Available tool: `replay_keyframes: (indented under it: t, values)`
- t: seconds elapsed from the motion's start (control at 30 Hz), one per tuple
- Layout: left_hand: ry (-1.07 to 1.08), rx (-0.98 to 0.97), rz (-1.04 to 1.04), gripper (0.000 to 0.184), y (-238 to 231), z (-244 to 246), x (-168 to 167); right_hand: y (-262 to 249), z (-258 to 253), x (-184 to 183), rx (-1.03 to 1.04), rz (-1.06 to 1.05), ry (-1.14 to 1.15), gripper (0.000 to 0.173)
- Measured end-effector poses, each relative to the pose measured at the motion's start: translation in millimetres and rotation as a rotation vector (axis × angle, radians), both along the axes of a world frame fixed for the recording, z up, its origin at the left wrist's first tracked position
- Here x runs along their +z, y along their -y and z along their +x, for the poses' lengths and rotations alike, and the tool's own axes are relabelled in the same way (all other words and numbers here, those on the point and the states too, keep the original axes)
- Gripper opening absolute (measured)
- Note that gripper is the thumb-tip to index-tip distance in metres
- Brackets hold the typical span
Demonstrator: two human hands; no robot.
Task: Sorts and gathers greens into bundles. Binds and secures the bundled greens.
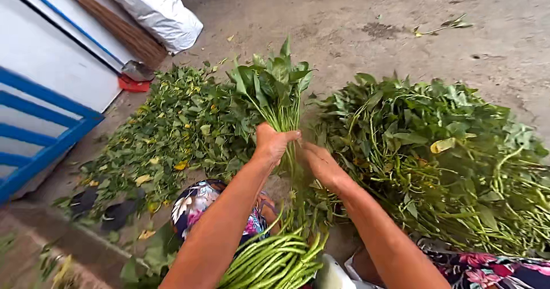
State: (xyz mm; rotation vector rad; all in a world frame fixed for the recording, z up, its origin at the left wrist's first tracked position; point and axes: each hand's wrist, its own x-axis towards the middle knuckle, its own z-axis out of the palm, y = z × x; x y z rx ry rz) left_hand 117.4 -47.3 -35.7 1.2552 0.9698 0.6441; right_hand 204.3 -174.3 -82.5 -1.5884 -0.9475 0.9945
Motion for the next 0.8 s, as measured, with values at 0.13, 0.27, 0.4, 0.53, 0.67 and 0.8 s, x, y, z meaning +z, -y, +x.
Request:
replay_keyframes:
  t: [0.13,0.27,0.4,0.53,0.67,0.8]
  values:
    - [0.053,0.146,-0.024,0.039,-4,2,4,23,-14,-26,-0.136,0.100,0.634,0.034]
    - [0.126,0.320,0.100,0.037,-27,-2,25,75,-26,-75,-0.076,-0.090,0.845,0.030]
    - [0.157,0.419,0.236,0.043,-45,-9,36,89,-11,-108,0.467,-0.886,0.508,0.048]
    - [0.093,0.376,0.202,0.043,-32,-6,34,54,17,-131,0.100,-0.890,0.556,0.046]
    - [0.004,0.331,0.133,0.037,-24,-3,25,17,55,-165,-0.115,-1.045,0.477,0.055]
    - [0.035,0.286,0.114,0.039,-29,-7,15,21,65,-179,-0.072,-1.079,0.398,0.039]
